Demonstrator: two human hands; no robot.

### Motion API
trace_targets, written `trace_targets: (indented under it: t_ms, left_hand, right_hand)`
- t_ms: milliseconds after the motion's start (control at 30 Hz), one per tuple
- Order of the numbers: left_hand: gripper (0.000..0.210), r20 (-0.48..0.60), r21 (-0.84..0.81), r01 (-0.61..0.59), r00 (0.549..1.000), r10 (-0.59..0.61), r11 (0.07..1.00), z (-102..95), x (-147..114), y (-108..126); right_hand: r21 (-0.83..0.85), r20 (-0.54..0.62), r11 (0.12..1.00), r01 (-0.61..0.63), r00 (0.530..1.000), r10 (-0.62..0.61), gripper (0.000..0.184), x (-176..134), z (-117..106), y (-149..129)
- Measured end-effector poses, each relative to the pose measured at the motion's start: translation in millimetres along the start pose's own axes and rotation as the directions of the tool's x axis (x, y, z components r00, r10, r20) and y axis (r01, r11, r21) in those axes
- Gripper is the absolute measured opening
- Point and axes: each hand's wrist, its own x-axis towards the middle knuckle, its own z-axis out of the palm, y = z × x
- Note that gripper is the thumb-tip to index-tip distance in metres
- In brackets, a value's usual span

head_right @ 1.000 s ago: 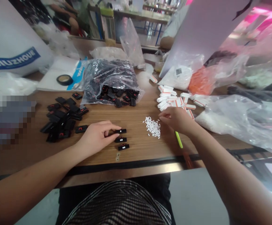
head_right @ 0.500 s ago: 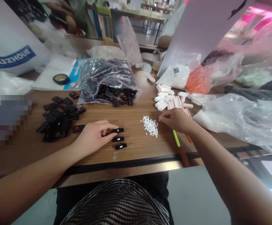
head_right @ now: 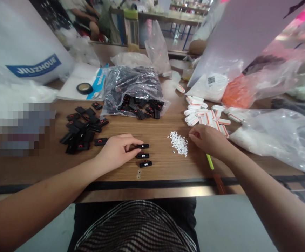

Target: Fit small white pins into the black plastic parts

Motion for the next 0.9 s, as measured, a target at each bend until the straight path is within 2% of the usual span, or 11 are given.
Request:
trace_targets:
  t_ms: [100,167,233,333,700,900]
  left_hand:
    - [0.021,-0.004,-0.011,0.006,1.0,-0.006,1.0,-1.0,0.2,1.6]
    - [0.021,-0.008,-0.008,0.013,1.0,-0.013,1.0,-1.0,0.3,1.8]
    - [0.021,-0.011,-0.003,0.009,1.0,-0.009,1.0,-0.6,0.2,1.4]
    - [0.021,-0.008,0.001,-0.01,1.0,0.01,1.0,0.0,-0.2,0.5]
    - [0.017,-0.003,0.021,-0.002,1.0,0.003,1.0,-1.6,-0.1,2.0]
    - [0.018,0.002,0.018,0.011,1.0,-0.011,1.0,-2.1,0.1,2.9]
  right_hand:
    - [0.144,-0.084,0.984,0.102,0.992,-0.091,0.02,-1.5,-2.6,-35.1]
    - [0.224,-0.123,0.929,0.294,0.954,-0.273,0.019,-2.5,-0.3,-67.5]
    - [0.246,-0.105,0.871,0.424,0.905,-0.411,0.017,-2.9,5.2,-97.4]
    - [0.221,-0.033,0.851,0.477,0.875,-0.482,0.018,-1.6,14.3,-123.6]
    - [0.115,-0.026,0.851,0.512,0.858,-0.513,0.016,2.8,24.3,-130.0]
    - [0.201,-0.036,0.83,0.52,0.851,-0.524,0.018,2.9,20.8,-126.6]
